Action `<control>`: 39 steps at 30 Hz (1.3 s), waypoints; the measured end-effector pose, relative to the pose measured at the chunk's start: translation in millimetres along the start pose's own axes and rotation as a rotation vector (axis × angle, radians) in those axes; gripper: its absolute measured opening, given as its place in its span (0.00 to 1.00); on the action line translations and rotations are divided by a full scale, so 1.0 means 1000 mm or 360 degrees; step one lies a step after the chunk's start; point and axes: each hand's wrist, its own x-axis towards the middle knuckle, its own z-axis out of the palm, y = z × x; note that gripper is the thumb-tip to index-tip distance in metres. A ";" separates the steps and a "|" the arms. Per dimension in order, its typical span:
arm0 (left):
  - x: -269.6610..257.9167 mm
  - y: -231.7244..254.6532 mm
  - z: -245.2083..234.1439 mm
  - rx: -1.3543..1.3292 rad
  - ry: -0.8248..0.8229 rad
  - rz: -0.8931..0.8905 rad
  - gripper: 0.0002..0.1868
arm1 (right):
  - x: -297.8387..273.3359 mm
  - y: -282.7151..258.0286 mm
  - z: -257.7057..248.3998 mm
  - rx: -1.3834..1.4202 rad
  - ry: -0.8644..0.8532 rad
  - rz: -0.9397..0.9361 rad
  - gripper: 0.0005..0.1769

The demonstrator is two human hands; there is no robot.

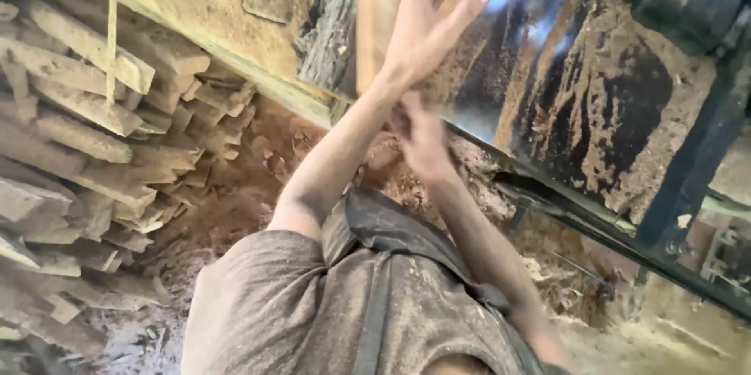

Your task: The person uses a large horizontal band saw to mill a log into planks, repeatedly positioning the log on the carriage and pushing the saw through the wood.

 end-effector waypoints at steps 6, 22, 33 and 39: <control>-0.036 0.055 -0.036 -0.0063 -0.0043 -0.0030 0.37 | 0.039 0.039 0.069 -0.0604 -0.0369 0.0226 0.18; -0.051 -0.040 -0.008 0.1037 -0.0109 -0.0202 0.13 | -0.063 -0.009 -0.241 -0.1195 0.0658 -0.0190 0.15; -0.089 -0.089 0.120 0.1400 -0.1063 -0.0185 0.18 | -0.074 -0.045 -0.348 -0.0995 0.1039 -0.0613 0.11; -0.107 -0.098 0.145 0.1503 -0.1201 -0.0288 0.19 | -0.035 -0.076 -0.367 -0.1939 0.0702 -0.1037 0.20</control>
